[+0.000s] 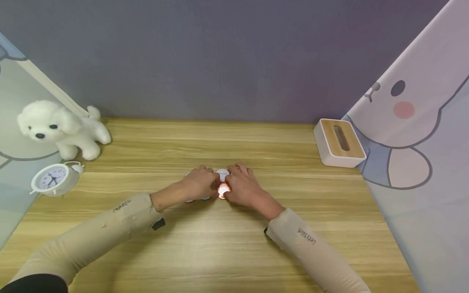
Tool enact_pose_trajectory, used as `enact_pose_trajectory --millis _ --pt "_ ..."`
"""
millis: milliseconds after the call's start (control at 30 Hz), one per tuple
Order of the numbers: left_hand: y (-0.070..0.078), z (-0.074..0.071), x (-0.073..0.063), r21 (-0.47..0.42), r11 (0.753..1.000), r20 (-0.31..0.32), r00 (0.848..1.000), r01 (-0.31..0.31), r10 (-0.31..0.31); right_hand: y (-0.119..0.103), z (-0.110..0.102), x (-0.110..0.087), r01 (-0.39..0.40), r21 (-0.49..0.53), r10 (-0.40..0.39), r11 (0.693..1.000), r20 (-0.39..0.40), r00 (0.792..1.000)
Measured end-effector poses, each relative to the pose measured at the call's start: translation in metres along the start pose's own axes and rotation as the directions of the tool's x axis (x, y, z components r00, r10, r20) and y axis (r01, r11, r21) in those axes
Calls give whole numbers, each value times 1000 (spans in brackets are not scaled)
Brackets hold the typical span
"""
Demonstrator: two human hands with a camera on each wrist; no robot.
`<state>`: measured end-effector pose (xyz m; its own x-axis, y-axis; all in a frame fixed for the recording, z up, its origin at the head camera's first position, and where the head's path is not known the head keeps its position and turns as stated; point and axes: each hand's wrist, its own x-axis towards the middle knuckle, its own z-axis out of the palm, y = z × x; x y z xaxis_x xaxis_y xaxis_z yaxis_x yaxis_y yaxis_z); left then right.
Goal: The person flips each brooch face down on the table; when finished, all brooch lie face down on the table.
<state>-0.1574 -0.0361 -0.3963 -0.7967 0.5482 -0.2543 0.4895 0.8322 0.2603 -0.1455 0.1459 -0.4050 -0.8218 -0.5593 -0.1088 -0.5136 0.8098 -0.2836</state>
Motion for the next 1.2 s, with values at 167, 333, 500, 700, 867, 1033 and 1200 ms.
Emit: enact_pose_trajectory --millis 167,333,500,700,867,1033,1200 --pt "1 -2 0 -8 1000 6 1000 -12 12 -1 -1 2 -7 20 7 1000 -9 1000" --pt "0 -4 -3 -70 997 13 999 -35 36 -1 -2 3 -22 83 22 996 1 1000" --pt "-3 -7 -7 -169 984 14 998 -61 65 0 -6 3 -2 171 0 985 12 1000" --pt "-6 -12 -8 -242 968 100 991 -59 85 0 -11 0 56 230 -56 972 -3 998" --pt "-10 -24 -10 -305 952 221 970 -25 96 1 -16 -3 101 245 -93 964 -46 995" --pt "-11 -28 -9 -321 947 225 969 -28 105 3 -15 -4 139 238 -117 961 -104 988" --pt "-14 -24 -7 -338 941 234 966 -22 107 4 -12 -5 166 251 -130 954 -155 979"
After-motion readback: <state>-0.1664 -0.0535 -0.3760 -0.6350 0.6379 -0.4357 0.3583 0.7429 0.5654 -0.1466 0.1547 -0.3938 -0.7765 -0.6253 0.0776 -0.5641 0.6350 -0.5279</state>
